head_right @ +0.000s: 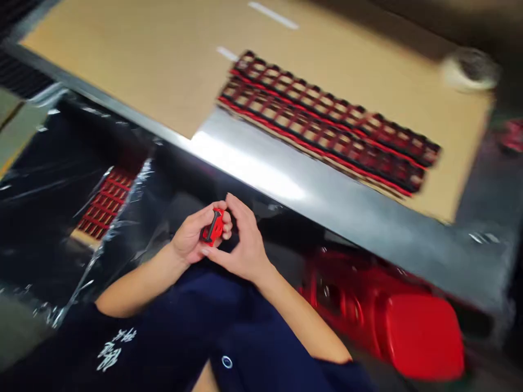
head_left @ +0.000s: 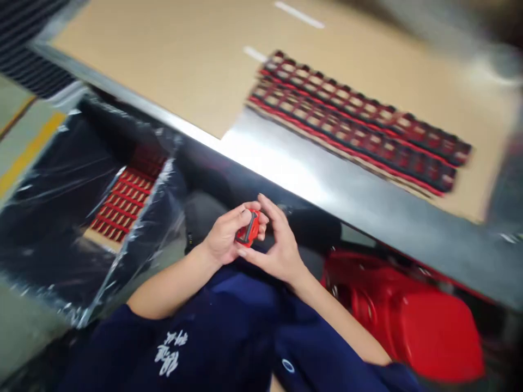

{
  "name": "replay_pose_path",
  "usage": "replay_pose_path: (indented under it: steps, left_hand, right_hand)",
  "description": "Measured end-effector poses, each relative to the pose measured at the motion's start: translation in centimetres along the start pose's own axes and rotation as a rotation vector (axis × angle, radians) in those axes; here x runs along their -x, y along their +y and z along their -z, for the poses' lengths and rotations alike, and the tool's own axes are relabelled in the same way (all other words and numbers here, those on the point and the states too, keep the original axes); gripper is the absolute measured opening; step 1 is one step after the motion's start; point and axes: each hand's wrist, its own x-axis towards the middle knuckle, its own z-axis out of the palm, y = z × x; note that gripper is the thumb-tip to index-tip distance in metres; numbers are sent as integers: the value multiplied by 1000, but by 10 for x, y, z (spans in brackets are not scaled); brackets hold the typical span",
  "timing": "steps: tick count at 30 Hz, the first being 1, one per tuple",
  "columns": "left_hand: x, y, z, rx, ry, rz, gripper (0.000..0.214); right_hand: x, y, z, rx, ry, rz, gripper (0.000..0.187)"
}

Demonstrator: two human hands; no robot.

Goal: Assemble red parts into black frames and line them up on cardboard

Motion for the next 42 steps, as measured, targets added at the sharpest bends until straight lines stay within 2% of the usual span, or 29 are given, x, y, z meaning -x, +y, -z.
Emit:
replay_pose_path:
  steps: [2,5,11,15,19,22,27,29,33,36,39,42]
  left_hand:
    - [-5,-33,-15,45,-23,110,44]
    - [-12,-50,-22,-28,-22,171,46]
    - [-8,-50,-26,-324,18,199,55]
    - [2,-46,-17,-455,40,160,51]
    - [16,-40,-6,-568,-29,120,52]
    - [23,-35,-6,-689,-67,87,58]
    - [25,-29,-11,-755,-45,94,58]
    - [24,-27,-11,-782,-63,52,59]
    - [23,-24,-9,-960,-107,-49,57]
    - [23,-24,-8,-1149,-145,-122,52]
    - [22,-24,-7,-1329,-211,-228,50]
    - [22,-24,-6,-1464,-288,-339,54]
  right_hand:
    - [7,0,14,3,77,51,87]
    - [24,3,28,-26,168,33,80]
    - [50,2,36,-70,246,-21,76]
    - [59,0,40,-60,225,-46,73]
    - [63,1,40,-60,200,-61,72]
    - [63,4,37,-49,169,-26,70]
    - [63,7,39,-97,116,-30,77]
    - [66,8,44,-223,118,-90,75]
    - [72,13,52,-623,166,-433,37]
    - [72,13,53,-849,124,-644,37]
    - [69,8,50,-973,92,-720,39]
    - [67,3,48,-1022,56,-728,34]
